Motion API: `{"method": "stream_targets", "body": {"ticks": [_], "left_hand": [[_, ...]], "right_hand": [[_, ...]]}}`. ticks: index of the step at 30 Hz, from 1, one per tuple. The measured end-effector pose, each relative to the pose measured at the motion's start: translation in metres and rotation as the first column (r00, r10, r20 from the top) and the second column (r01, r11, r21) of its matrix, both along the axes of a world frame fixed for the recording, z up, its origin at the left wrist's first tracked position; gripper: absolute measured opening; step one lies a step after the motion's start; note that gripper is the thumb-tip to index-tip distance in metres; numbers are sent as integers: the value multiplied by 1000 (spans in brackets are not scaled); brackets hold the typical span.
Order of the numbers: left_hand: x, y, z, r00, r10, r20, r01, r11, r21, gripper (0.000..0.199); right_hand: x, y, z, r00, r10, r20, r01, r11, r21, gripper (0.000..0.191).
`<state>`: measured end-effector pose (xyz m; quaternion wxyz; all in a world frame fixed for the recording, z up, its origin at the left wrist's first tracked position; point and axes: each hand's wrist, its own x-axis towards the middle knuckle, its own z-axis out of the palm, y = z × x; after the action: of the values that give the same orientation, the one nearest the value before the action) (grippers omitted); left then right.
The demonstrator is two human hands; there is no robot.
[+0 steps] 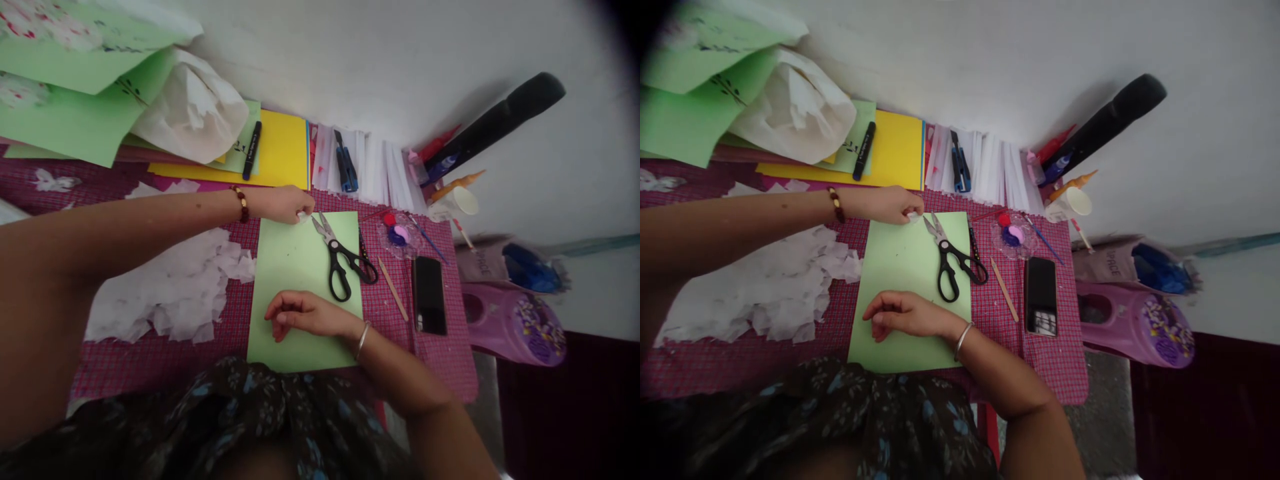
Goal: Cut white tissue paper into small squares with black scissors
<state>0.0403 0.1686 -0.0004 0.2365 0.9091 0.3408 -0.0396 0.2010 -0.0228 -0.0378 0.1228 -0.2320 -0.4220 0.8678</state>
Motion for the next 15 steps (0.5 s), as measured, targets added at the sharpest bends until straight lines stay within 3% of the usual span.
{"method": "stream_targets", "body": {"ticks": [9,12,15], "left_hand": [[7,2,2,999,-34,6,34,999,39,11],[-17,-4,16,998,-2,-58,6,998,57,10],[-63,-18,36,988,66,-138,-56,995,81,9]], "right_hand": [[0,-1,-3,1000,-5,-13,5,1000,4,44],[1,-2,-2,1000,-10,-16,10,1000,28,43],[2,-1,2,1000,-4,4,4,997,73,40]]}}
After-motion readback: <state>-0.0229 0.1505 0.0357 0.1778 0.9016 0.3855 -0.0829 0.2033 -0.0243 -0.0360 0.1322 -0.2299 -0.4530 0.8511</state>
